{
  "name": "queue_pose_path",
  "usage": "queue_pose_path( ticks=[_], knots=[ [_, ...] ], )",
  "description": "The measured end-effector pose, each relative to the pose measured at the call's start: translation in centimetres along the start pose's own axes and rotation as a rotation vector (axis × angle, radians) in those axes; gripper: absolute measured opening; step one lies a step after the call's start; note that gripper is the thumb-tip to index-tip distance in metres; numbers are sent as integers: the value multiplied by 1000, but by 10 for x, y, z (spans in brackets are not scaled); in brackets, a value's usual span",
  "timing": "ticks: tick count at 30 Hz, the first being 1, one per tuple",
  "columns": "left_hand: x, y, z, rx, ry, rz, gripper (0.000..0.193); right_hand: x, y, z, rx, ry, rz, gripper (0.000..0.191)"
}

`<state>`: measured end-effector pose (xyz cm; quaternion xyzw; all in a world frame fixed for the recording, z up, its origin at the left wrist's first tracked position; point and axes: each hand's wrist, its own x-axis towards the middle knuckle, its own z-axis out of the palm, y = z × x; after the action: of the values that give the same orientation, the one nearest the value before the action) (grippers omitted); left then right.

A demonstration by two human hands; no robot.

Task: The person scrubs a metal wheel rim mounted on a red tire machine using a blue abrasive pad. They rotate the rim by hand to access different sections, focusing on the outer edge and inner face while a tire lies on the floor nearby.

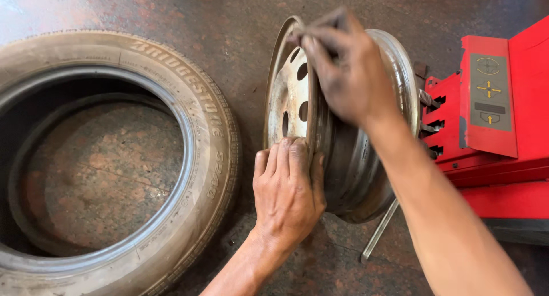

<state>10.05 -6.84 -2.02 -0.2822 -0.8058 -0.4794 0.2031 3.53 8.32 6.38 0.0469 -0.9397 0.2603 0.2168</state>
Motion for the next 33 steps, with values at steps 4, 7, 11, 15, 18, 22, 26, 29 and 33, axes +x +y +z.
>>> queue_pose_path(
  ticks=[4,7,11,15,18,22,26,29,33],
  knots=[
    [-2,3,-1,3,53,39,26,-55,-19,5,48,97,-167,27],
    [-6,4,-1,30,44,8,17,-29,-3,2,-48,54,-113,31],
    [-10,-2,-2,20,-21,29,19,20,7,1,-45,-33,-80,34],
    [-18,-1,-4,-6,-4,45,20,-52,-23,-1,44,79,-180,32],
    [-30,4,-9,-43,11,66,23,-21,-6,-4,6,8,-141,29],
    [-40,-1,-10,-32,-5,105,23,18,1,-1,24,-102,-10,24],
    [-50,-10,0,-70,-5,97,20,-58,-24,-1,36,85,-150,23],
    [-65,-14,3,-101,-25,67,16,-31,-4,-3,-64,55,-150,27],
    [-83,-17,-1,-153,-162,-103,16,48,17,6,19,-172,29,31]
  ],
)
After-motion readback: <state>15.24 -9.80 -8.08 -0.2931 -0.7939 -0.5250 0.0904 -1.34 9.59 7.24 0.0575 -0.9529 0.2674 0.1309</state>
